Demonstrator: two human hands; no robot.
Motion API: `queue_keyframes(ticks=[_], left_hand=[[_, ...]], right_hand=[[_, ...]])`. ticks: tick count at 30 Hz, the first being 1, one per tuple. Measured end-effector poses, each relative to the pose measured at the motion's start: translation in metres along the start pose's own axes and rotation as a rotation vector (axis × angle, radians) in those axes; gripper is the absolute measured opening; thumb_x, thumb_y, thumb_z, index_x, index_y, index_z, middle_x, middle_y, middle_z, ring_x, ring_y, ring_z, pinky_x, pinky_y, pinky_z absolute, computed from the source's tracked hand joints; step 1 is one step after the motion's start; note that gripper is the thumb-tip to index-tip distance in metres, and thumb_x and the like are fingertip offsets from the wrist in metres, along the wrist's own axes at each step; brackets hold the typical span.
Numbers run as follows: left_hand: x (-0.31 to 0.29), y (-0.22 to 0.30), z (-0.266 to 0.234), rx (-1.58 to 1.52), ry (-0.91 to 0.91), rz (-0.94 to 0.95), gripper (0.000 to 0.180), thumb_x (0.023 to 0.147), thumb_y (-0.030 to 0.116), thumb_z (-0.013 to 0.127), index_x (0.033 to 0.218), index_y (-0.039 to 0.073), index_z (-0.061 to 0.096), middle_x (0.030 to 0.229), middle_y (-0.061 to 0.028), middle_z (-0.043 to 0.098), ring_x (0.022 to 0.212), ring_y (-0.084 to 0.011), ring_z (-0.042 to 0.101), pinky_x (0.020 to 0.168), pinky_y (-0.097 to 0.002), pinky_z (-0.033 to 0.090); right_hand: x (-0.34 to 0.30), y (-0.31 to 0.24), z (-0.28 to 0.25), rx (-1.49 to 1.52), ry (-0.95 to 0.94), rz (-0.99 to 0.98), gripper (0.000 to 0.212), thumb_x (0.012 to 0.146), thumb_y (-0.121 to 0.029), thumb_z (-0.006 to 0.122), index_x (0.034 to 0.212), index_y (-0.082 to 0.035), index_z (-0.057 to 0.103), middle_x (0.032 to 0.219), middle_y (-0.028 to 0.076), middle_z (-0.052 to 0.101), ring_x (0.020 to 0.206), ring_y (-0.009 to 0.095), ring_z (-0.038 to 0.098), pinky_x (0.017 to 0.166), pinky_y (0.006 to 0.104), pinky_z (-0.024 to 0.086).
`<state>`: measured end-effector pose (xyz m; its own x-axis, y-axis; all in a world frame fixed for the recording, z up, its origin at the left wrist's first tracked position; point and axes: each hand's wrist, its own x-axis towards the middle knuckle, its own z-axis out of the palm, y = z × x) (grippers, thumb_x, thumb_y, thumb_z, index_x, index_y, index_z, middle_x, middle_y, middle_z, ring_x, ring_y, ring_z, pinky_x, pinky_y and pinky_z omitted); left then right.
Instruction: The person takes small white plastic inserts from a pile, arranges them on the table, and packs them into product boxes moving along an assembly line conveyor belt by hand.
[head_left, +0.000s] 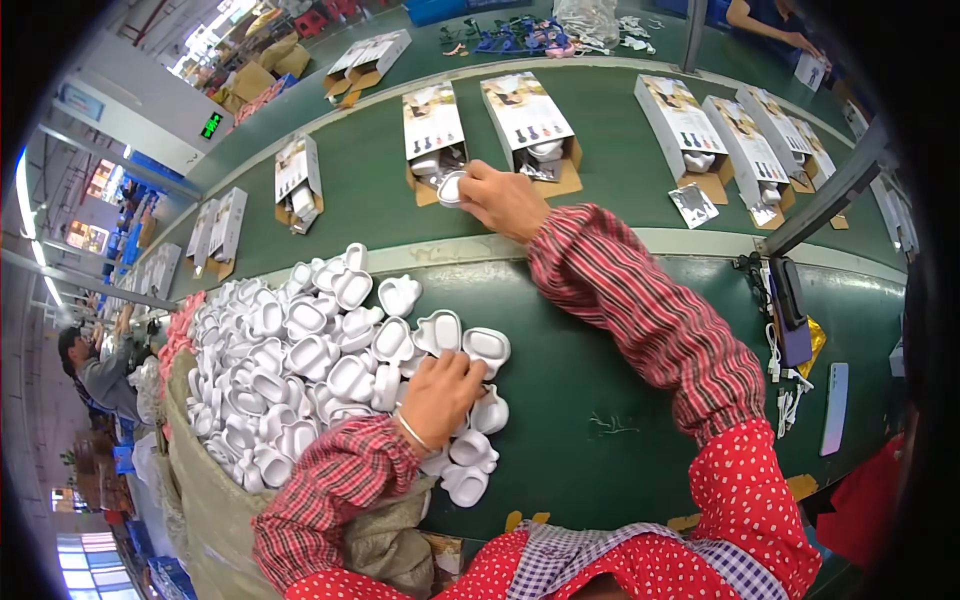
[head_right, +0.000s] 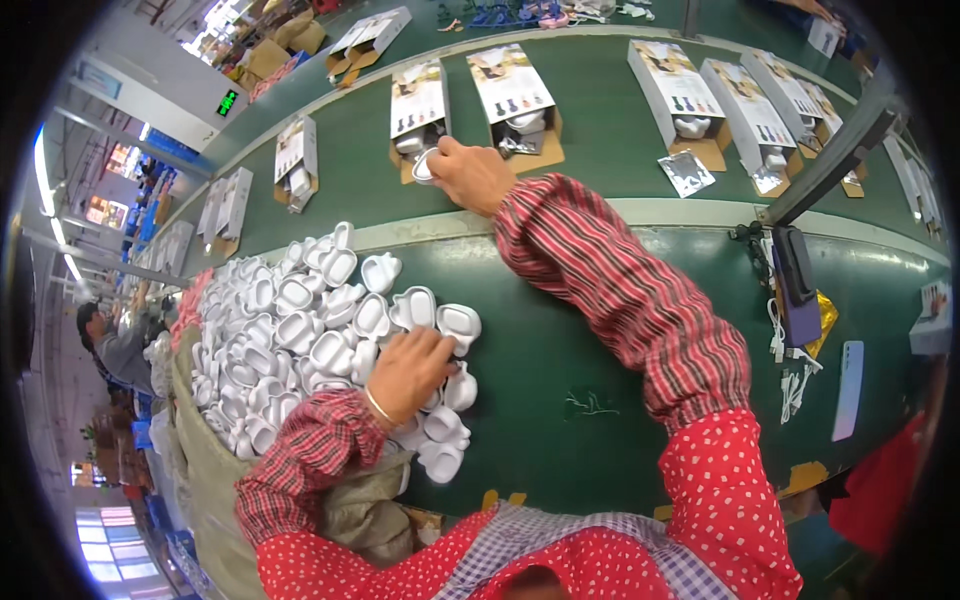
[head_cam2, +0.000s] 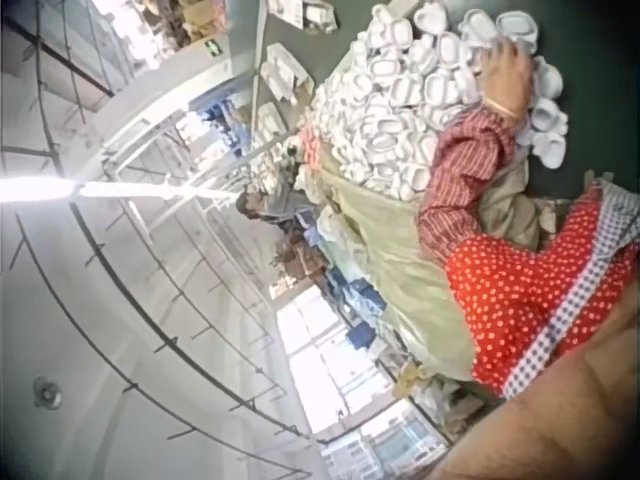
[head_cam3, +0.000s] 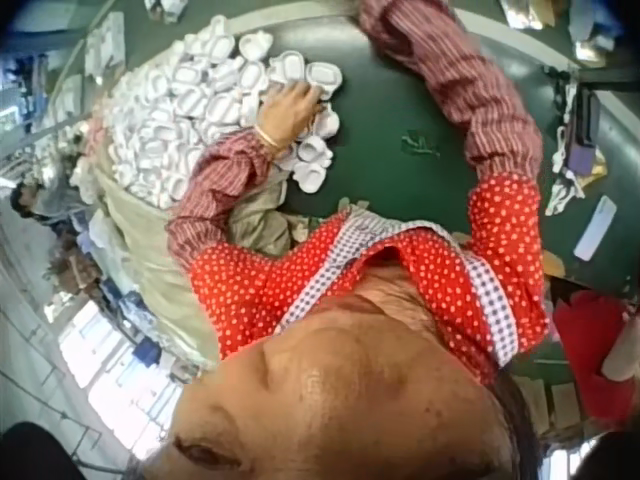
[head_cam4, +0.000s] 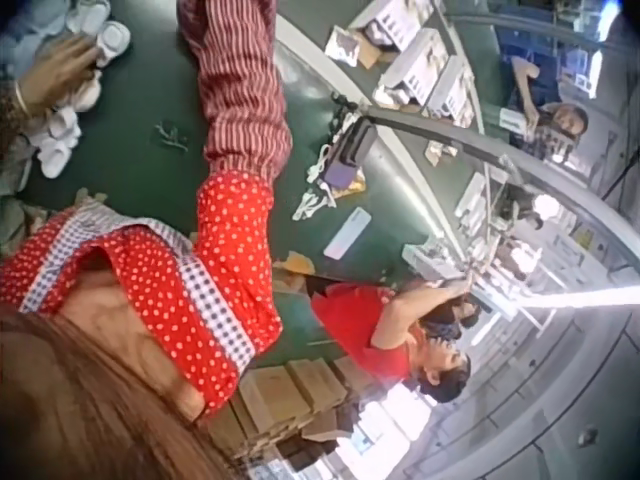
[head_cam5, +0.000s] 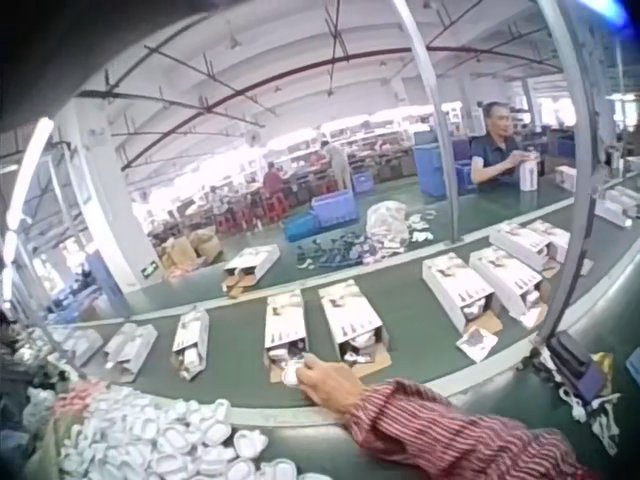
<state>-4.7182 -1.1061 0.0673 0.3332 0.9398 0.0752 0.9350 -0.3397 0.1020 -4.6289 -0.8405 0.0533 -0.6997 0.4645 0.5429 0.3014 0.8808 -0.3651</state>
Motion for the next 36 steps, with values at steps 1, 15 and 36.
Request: queue_keyframes(ticks=[1,15,36], left_hand=[[0.001,-0.002,0.003,0.038,0.034,0.026,0.027,0.077,0.026,0.069,0.093,0.009,0.056,0.086,-0.0051,0.053,0.085,-0.023,0.053,0.073,-0.0348,0.04],[-0.019,-0.077,0.025,0.04,0.155,0.122,0.016,0.076,0.01,0.056,0.091,0.005,0.055,0.09,-0.0089,0.052,0.084,-0.0235,0.054,0.069,-0.034,0.042],[0.067,-0.351,-0.004,0.302,0.286,-0.416,0.014,0.083,0.006,0.057,0.097,0.006,0.056,0.098,-0.0118,0.061,0.083,-0.0341,0.066,0.067,-0.0439,0.054]], right_hand=[[0.012,0.005,0.01,-0.037,-0.017,0.007,0.015,0.085,-0.016,0.065,0.091,-0.006,0.055,0.097,0.011,0.055,0.077,0.034,0.062,0.065,0.0428,0.051],[-0.035,-0.064,0.064,0.207,0.056,-0.124,0.024,0.082,-0.003,0.058,0.106,0.0,0.054,0.114,0.017,0.055,0.101,0.035,0.059,0.082,0.0391,0.054],[-0.082,-0.204,0.09,0.206,-0.279,-0.327,0.038,0.082,-0.02,0.065,0.114,-0.003,0.054,0.117,0.015,0.051,0.109,0.03,0.052,0.094,0.0412,0.043]])
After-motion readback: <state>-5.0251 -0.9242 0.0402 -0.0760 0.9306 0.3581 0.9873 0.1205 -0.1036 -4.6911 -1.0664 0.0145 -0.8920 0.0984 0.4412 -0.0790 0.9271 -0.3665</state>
